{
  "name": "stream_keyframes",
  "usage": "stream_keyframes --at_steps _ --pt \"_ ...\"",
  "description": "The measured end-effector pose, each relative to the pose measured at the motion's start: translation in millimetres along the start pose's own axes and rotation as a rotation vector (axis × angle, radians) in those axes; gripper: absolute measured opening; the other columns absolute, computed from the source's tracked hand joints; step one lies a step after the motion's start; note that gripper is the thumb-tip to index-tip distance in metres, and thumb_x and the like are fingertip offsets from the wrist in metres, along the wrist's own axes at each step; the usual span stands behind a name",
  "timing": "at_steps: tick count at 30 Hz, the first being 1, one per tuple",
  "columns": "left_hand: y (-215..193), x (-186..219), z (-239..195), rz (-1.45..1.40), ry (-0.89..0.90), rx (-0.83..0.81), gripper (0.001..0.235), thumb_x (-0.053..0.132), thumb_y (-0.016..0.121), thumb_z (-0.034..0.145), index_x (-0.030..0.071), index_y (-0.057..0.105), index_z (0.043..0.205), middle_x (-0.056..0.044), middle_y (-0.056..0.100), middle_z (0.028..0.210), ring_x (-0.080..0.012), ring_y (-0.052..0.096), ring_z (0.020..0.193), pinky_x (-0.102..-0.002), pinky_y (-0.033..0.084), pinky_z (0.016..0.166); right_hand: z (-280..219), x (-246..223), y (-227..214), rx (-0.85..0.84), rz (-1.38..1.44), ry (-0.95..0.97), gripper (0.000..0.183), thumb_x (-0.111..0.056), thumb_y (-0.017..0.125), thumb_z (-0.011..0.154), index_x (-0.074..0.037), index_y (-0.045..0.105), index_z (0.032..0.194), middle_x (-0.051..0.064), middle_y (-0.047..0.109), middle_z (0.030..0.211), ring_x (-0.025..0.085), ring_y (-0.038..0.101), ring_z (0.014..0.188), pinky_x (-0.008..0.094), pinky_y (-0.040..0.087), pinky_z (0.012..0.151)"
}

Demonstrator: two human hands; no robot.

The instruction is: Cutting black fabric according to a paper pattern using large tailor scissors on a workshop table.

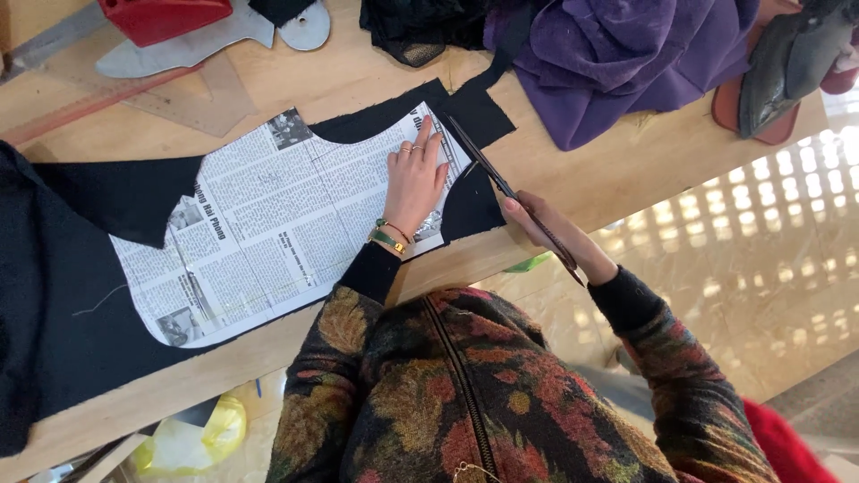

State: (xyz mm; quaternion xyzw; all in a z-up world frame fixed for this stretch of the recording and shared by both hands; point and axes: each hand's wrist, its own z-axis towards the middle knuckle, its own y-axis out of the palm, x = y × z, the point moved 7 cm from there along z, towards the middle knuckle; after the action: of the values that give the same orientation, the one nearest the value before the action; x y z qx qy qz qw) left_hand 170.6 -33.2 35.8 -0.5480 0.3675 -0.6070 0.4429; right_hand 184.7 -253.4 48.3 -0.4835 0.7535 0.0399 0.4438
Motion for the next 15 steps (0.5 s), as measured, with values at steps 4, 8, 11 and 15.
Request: stream_keyframes --at_steps 4,8,11,15 --pt "1.1 0.0 0.1 0.007 0.005 0.022 0.043 0.03 0.06 0.104 0.012 0.049 0.142 -0.015 0.041 0.159 -0.0249 0.059 0.107 -0.041 0.05 0.087 -27.8 -21.2 -0.2 -0.037 0.018 -0.058 0.05 -0.058 0.038 0.106 -0.012 0.053 0.093 -0.001 0.044 0.061 0.011 0.051 0.052 0.024 0.041 0.049" --pt "-5.5 0.2 -1.1 -0.104 0.001 0.04 0.041 0.022 0.062 0.102 0.009 0.051 0.14 -0.018 0.041 0.159 -0.0288 0.061 0.107 -0.044 0.05 0.091 -75.4 -53.6 5.3 -0.029 0.162 -0.111 0.043 -0.044 0.026 0.11 -0.01 0.051 0.102 -0.006 0.037 0.066 0.002 0.038 0.053 0.016 0.031 0.047" --pt "-7.2 0.4 -9.1 -0.222 0.023 0.126 0.04 0.017 0.064 0.1 0.008 0.053 0.137 -0.019 0.039 0.159 -0.0337 0.063 0.109 -0.047 0.051 0.093 -82.2 -32.1 19.9 -0.021 0.3 -0.162 0.048 -0.042 0.02 0.111 -0.005 0.05 0.12 -0.003 0.038 0.072 0.001 0.033 0.055 0.015 0.029 0.048" --pt "-28.3 -3.4 -48.6 -0.436 0.07 0.343 0.04 0.011 0.063 0.098 0.007 0.054 0.137 -0.02 0.033 0.162 -0.042 0.064 0.117 -0.051 0.053 0.102 -58.9 12.0 53.3 -0.094 0.472 -0.218 0.066 -0.054 0.017 0.11 -0.001 0.046 0.138 -0.001 0.04 0.077 0.001 0.031 0.058 0.015 0.029 0.049"
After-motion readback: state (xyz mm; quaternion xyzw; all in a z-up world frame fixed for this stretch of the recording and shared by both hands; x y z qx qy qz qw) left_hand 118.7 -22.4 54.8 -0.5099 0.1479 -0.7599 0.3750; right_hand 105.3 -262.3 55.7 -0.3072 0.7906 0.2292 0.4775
